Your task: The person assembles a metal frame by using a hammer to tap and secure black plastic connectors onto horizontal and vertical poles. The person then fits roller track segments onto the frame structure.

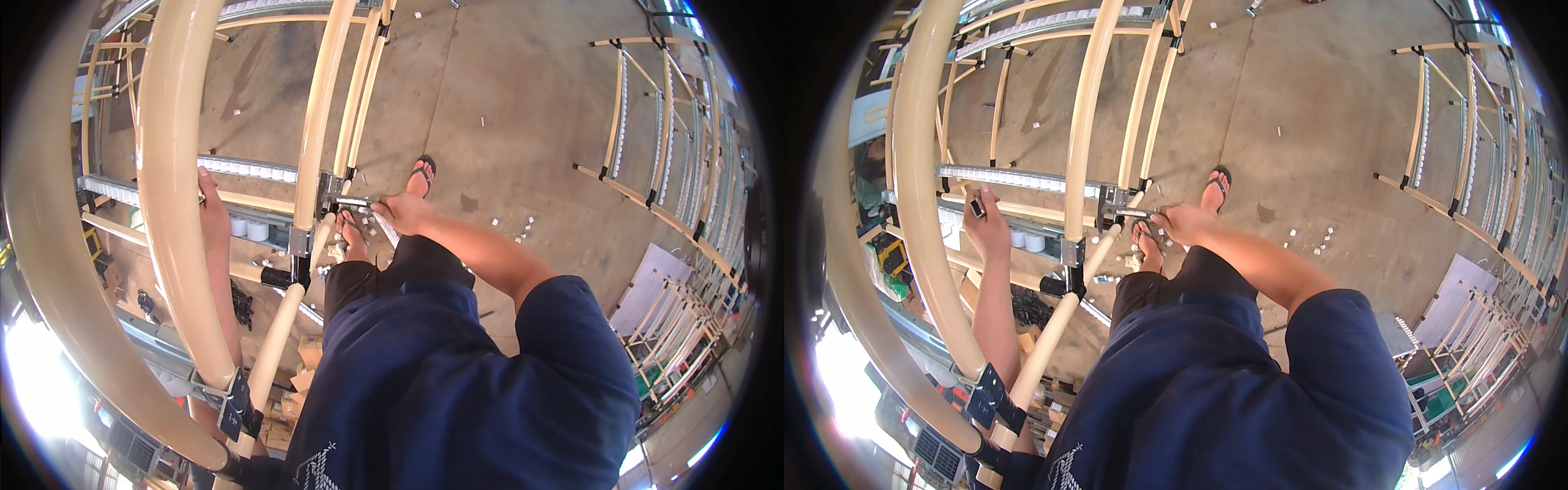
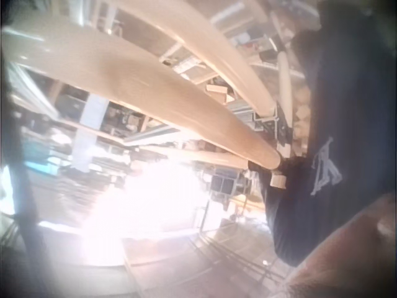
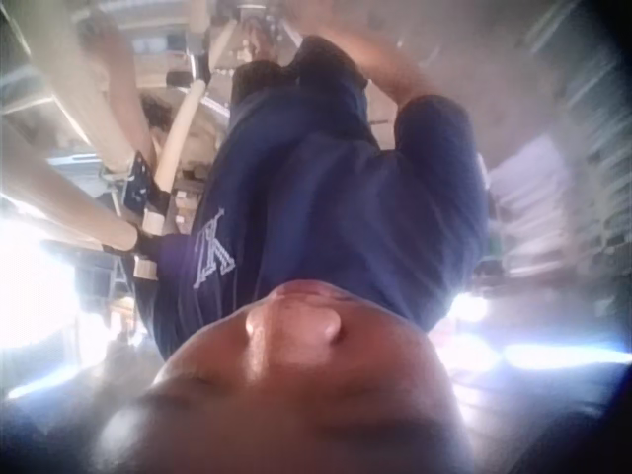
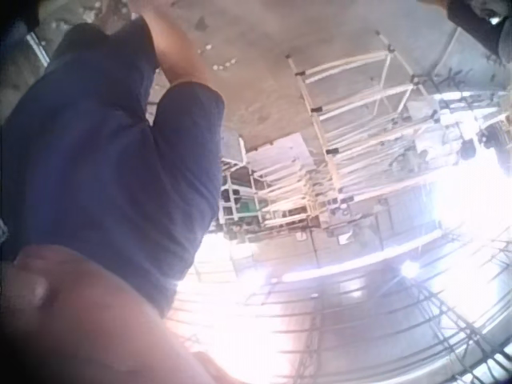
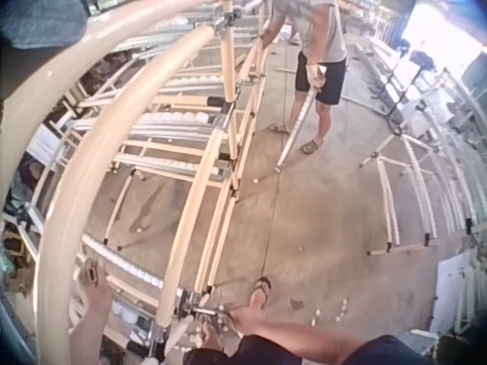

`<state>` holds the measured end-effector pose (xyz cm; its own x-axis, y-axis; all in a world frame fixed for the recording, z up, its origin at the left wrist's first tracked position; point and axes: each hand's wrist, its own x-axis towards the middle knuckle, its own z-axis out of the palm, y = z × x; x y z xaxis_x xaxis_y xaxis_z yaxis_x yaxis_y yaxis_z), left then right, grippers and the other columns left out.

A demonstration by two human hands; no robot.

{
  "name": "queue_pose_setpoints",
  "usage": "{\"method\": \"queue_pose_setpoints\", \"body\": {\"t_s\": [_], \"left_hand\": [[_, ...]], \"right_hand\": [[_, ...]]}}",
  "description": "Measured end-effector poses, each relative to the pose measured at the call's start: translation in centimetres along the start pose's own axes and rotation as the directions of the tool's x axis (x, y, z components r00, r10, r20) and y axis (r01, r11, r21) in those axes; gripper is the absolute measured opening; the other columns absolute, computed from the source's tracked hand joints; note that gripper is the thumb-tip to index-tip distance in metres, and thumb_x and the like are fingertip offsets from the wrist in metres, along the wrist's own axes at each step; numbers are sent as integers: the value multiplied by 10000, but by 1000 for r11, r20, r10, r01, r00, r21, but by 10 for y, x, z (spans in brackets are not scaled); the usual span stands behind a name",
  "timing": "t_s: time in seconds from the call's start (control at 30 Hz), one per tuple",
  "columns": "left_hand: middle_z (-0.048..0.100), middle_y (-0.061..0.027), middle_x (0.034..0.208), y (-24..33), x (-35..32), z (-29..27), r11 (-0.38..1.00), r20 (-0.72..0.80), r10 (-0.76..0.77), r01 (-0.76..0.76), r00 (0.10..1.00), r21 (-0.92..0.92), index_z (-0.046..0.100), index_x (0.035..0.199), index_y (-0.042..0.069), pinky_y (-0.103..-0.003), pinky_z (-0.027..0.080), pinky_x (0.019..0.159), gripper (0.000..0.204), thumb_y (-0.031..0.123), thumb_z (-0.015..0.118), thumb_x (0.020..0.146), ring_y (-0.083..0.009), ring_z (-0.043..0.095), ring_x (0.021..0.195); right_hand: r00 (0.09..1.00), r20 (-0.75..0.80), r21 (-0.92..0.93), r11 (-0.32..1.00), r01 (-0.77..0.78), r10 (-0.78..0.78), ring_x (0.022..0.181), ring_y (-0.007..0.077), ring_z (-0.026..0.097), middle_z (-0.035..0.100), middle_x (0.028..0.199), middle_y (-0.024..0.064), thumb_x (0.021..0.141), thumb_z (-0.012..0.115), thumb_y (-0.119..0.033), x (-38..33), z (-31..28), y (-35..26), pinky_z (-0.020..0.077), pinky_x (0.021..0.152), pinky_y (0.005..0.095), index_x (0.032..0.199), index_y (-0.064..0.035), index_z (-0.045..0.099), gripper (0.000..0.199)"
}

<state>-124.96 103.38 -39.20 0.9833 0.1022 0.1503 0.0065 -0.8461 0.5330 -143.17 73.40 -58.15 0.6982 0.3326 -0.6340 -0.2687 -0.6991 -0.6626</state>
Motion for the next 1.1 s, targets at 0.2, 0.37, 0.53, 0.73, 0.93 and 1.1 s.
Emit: {"method": "queue_pose_setpoints", "body": {"t_s": [0.2, 0.37, 0.53, 0.73, 0.93, 1.1], "left_hand": [[562, -56, 666, 14, 2, -5, 988, 55, -150, 148, 987, 32, 565, 822, 12, -344, 439, 654, 397, 356, 558, 1020, -170, 518, 638], [554, -77, 698, 3, 6, 2, 991, 59, -135, 135, 989, 16, 542, 822, 4, -343, 437, 675, 390, 335, 546, 1028, -184, 512, 672], [552, -78, 705, 13, 0, -11, 987, 49, -150, 147, 988, 58, 529, 819, -2, -348, 441, 681, 387, 317, 531, 1039, -186, 514, 675], [553, -72, 713, 22, 3, -7, 987, 57, -156, 154, 986, 42, 520, 819, -1, -352, 450, 692, 385, 306, 516, 1051, -187, 521, 677], [584, -83, 738, 8, 6, -4, 989, 33, -150, 150, 988, 14, 543, 838, 7, -375, 471, 699, 359, 309, 539, 1034, -218, 554, 693], [603, -107, 744, 12, 6, -10, 982, 53, -185, 184, 981, 31, 559, 839, 26, -396, 478, 692, 329, 308, 562, 1008, -264, 582, 714]], "right_hand": [[997, 50, -12, 998, -59, 60, 1026, 422, 655, 703, 1028, 236, 1049, 367, -468, 3, -14, 5, 499, 894, 518, 1058, -15, 679, 550], [990, 60, 99, 986, -132, 126, 1023, 439, 650, 697, 1020, 261, 1037, 387, -496, 15, -17, 33, 497, 910, 505, 1025, 12, 682, 587], [971, -173, 359, 928, -96, 168, 868, 490, 639, 660, 845, 296, 1045, 372, -476, 27, -67, 5, 480, 799, 548, 935, 46, 640, 597], [668, -688, 453, 887, 91, 283, 829, 511, 593, 629, 831, 292, 1057, 390, -441, 130, -165, -3, 458, 699, 543, 911, 19, 590, 522], [619, -715, 430, 903, 23, 325, 847, 529, 601, 645, 859, 314, 1059, 404, -377, 164, -222, -5, 458, 718, 577, 962, 33, 622, 474], [583, -764, 437, 886, 152, 277, 930, 518, 608, 659, 931, 311, 1053, 400, -411, 155, -224, -17, 476, 782, 552, 973, 32, 646, 513]]}}
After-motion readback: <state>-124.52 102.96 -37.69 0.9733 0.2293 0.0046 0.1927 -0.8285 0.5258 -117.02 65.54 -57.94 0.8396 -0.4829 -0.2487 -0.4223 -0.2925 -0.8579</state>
